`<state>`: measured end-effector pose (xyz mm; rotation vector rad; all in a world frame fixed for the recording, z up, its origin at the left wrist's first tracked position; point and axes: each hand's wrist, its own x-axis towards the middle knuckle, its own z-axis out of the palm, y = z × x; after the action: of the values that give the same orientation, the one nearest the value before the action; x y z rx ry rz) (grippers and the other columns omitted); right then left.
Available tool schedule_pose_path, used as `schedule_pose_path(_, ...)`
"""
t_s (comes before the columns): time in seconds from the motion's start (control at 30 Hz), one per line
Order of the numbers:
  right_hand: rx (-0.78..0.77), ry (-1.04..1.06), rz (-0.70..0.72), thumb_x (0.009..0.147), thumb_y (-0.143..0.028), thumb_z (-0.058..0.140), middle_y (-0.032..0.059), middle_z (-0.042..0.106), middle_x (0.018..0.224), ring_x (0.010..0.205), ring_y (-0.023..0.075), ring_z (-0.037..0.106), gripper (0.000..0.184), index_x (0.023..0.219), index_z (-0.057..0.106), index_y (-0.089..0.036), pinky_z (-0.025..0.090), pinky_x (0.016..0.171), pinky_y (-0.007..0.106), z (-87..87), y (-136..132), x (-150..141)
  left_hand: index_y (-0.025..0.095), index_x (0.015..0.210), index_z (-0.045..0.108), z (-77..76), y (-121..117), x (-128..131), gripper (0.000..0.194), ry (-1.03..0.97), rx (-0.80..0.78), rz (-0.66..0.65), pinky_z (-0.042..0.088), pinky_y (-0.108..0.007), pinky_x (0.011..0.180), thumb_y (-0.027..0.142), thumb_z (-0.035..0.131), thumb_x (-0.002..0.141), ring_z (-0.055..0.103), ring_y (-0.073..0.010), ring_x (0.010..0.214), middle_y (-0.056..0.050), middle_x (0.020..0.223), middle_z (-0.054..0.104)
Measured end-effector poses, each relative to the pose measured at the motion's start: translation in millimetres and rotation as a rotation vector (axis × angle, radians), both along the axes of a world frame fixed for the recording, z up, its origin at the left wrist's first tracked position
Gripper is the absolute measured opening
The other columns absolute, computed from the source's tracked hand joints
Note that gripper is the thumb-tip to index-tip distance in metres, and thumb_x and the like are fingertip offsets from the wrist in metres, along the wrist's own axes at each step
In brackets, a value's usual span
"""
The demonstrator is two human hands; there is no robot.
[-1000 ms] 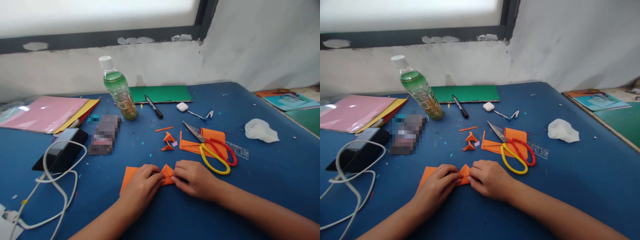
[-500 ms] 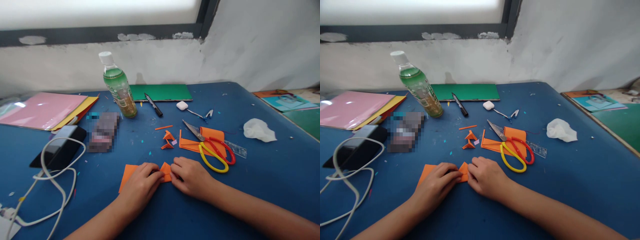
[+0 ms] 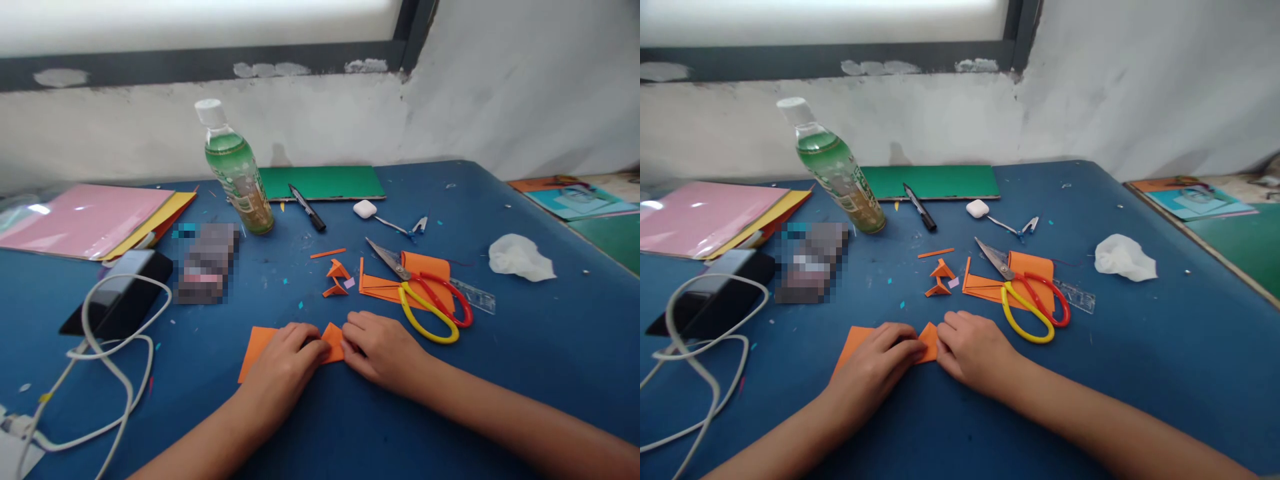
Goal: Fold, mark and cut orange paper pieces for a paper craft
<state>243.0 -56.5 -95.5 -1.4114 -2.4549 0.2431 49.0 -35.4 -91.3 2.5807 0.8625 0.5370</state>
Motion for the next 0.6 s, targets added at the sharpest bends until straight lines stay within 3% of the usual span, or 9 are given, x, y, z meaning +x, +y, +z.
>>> schedule_pose_path(0.2, 0.003, 0.024, 0.006, 0.078, -0.014, 0.05, -0.0002, 0.05, 0.065, 0.061, 0.0132, 0.045, 0.013, 0.066, 0.051, -0.018, 0.032, 0.055, 0.025, -0.1, 0.3, -0.9, 0.018, 0.095, 0.058, -0.2, -1.6, -2.1, 0.022, 0.056, 0.067, -0.032, 0.047, -0.031, 0.074, 0.018, 0.036, 0.093, 0.054, -0.0177, 0.087, -0.006, 0.097, 0.058)
schedule_pose_path(0.37, -0.015, 0.031, 0.009, 0.08, -0.015, 0.049, 0.0001, 0.05, 0.067, 0.064, 0.0144, 0.047, 0.012, 0.068, 0.052, -0.018, 0.036, 0.057, 0.025, 0.0, -0.8, -3.6, 0.012, 0.108, 0.055, 11.9, 0.1, -0.5, 0.025, 0.112, 0.175, -0.245, 0.047, -0.033, 0.085, 0.016, 0.034, 0.093, 0.054, -0.02, 0.103, -0.009, 0.107, 0.062)
schedule_pose_path(0.47, -0.041, 0.1, -0.012, 0.079, -0.013, 0.05, 0.0009, 0.05, 0.07, 0.065, 0.0145, 0.048, 0.01, 0.07, 0.052, -0.017, 0.041, 0.06, 0.025, -1.4, -1.6, -0.7, 0.009, 0.11, 0.055, 15.8, -0.6, -1.6, 0.026, 0.189, 0.23, -0.3, 0.049, -0.037, 0.084, 0.014, 0.037, 0.091, 0.056, -0.0235, 0.104, -0.012, 0.109, 0.063)
schedule_pose_path(0.53, -0.028, 0.18, 0.027, 0.081, -0.013, 0.049, 0.0034, 0.052, 0.078, 0.07, 0.0141, 0.05, 0.006, 0.078, 0.053, -0.016, 0.044, 0.064, 0.024, -1.8, -1.7, 5.0, 0.008, 0.115, 0.052, 13.9, -2.3, -4.4, 0.03, 0.222, 0.261, -0.305, 0.049, -0.039, 0.085, 0.01, 0.037, 0.089, 0.055, -0.025, 0.107, -0.013, 0.115, 0.061)
schedule_pose_path(0.6, 0.049, 0.223, 0.157, 0.085, -0.014, 0.046, 0.007, 0.054, 0.087, 0.077, 0.0145, 0.051, 0.01, 0.088, 0.056, -0.015, 0.045, 0.069, 0.024, -0.5, -1.4, 12.3, 0.007, 0.121, 0.048, 10.0, -4.0, -7.9, 0.037, 0.244, 0.277, -0.31, 0.047, -0.04, 0.087, 0.007, 0.035, 0.087, 0.053, -0.0252, 0.112, -0.014, 0.122, 0.056)
